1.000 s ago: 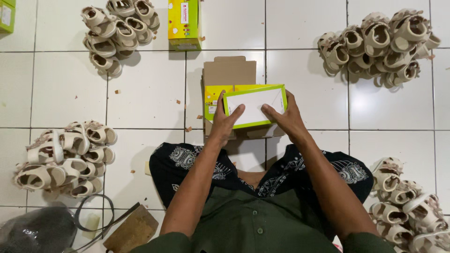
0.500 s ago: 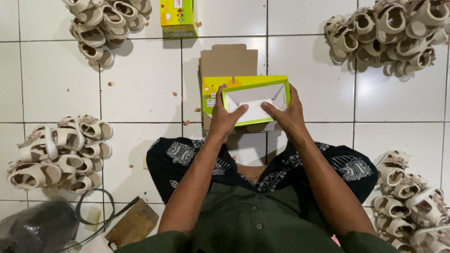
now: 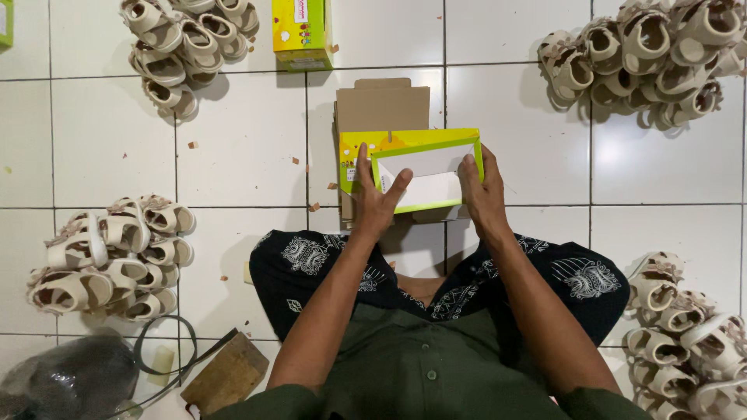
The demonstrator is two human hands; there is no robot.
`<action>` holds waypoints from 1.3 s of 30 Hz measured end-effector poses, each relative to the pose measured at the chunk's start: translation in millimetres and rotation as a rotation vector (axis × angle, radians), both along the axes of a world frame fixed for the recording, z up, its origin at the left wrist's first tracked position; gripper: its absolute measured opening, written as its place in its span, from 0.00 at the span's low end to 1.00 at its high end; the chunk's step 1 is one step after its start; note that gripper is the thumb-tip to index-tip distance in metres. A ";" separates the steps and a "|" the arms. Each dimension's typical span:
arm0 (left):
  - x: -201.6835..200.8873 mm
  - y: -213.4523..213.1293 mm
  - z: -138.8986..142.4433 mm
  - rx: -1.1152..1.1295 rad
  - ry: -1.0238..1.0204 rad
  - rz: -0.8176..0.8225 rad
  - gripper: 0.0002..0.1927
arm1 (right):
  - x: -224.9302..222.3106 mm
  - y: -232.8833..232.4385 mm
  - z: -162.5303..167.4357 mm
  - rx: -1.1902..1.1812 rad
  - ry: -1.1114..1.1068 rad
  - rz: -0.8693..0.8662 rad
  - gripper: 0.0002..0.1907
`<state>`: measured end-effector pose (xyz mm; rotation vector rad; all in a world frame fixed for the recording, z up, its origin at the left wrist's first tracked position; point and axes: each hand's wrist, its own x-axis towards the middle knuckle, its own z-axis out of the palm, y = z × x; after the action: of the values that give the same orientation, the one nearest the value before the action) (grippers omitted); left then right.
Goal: The person sits on a tiled floor and repeatedly assembles small yellow and green shoe boxes. They pick up pairs of white sandals from piles on the floor, place them into the boxes, and close the lids. The completed boxes are stacked nearby.
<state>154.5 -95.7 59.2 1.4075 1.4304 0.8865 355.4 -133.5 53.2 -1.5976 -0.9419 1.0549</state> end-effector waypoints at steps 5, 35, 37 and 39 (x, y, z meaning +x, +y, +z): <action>3.3 8.7 24.6 0.573 0.709 -0.568 0.75 | 1.5 5.5 -2.5 -0.125 -0.113 -0.022 0.32; -70.8 -31.4 -15.7 -0.333 -0.372 -0.253 0.46 | -22.3 19.4 83.0 -0.526 -0.448 0.781 0.26; -95.4 -20.5 -16.6 -0.325 -0.347 -0.068 0.48 | -32.5 37.9 84.3 -0.387 -0.598 0.829 0.28; -132.1 -7.5 -13.0 -0.262 -0.251 0.058 0.45 | -45.2 44.9 81.7 -0.160 -0.735 0.855 0.33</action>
<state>22.3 -103.2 46.2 1.0270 1.3454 0.8447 310.2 -88.7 134.9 -1.7788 -2.2154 1.1018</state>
